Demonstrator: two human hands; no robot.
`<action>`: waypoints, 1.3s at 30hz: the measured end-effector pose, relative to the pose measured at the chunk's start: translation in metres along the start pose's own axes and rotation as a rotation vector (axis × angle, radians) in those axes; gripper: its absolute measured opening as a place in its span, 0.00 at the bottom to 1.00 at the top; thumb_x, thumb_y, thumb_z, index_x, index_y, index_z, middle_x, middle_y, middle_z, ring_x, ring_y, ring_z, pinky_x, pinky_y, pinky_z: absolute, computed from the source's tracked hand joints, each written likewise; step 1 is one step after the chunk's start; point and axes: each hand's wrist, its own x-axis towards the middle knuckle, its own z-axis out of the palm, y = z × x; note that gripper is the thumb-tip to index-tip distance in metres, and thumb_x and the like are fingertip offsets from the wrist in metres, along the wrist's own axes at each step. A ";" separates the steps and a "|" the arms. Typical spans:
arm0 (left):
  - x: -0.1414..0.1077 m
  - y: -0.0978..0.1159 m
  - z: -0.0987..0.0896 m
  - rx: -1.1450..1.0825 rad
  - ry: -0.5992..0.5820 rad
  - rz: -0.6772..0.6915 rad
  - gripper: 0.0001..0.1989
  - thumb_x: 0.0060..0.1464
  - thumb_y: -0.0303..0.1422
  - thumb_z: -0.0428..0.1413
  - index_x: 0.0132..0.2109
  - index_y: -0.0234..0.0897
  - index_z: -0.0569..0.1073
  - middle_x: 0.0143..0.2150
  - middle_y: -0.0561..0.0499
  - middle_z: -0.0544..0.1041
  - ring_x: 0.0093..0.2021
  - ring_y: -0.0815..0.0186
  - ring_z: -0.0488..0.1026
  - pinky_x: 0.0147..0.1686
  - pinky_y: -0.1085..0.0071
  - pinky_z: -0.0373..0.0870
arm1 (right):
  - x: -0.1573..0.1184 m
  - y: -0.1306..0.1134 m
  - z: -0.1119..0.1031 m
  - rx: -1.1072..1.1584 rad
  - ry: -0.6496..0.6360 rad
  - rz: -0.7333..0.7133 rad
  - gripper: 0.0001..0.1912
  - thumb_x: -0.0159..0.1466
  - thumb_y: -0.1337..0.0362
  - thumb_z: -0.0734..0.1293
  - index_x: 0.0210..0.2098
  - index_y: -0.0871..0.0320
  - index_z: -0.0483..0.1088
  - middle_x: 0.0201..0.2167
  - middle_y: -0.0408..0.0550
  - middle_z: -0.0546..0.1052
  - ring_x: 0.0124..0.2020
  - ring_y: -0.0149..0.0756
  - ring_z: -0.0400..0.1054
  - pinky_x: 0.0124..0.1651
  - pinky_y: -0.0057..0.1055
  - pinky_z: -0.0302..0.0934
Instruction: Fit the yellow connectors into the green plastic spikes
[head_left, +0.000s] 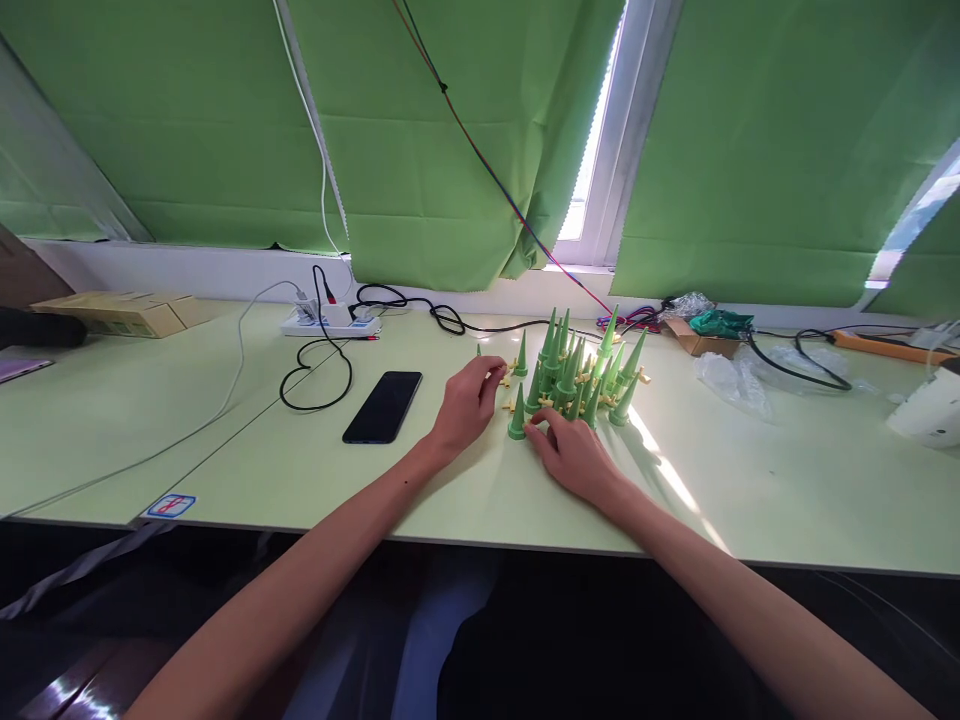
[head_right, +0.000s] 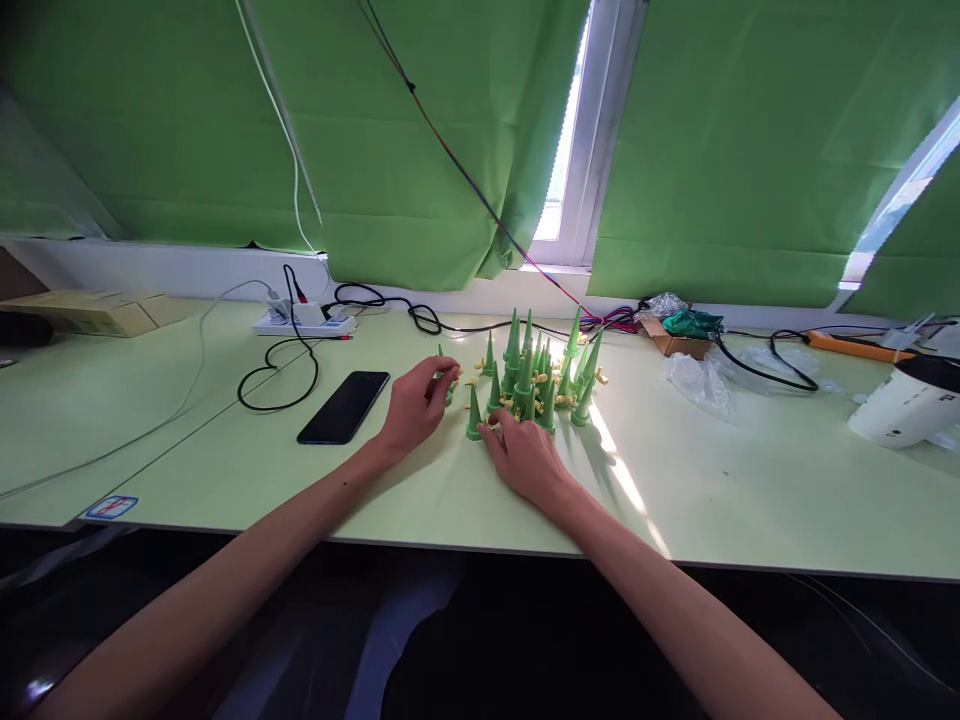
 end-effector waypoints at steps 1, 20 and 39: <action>-0.001 0.001 0.000 -0.018 0.022 0.017 0.08 0.65 0.33 0.46 0.44 0.37 0.69 0.36 0.50 0.76 0.31 0.71 0.73 0.33 0.75 0.69 | 0.000 0.000 0.000 0.035 0.028 -0.002 0.14 0.71 0.56 0.55 0.44 0.56 0.68 0.21 0.41 0.73 0.24 0.36 0.69 0.31 0.28 0.54; -0.018 0.019 0.003 -0.102 -0.255 0.110 0.09 0.65 0.33 0.44 0.47 0.39 0.67 0.24 0.57 0.70 0.21 0.74 0.64 0.25 0.79 0.61 | -0.004 -0.002 -0.003 0.340 0.219 -0.180 0.12 0.70 0.59 0.58 0.49 0.56 0.66 0.28 0.41 0.75 0.27 0.31 0.68 0.34 0.26 0.60; -0.010 0.023 0.006 -0.095 -0.169 -0.146 0.13 0.62 0.40 0.50 0.50 0.38 0.67 0.45 0.49 0.75 0.20 0.77 0.60 0.26 0.74 0.63 | -0.004 -0.004 -0.002 0.221 0.498 -0.119 0.07 0.69 0.60 0.60 0.40 0.57 0.66 0.31 0.45 0.75 0.22 0.28 0.61 0.30 0.28 0.58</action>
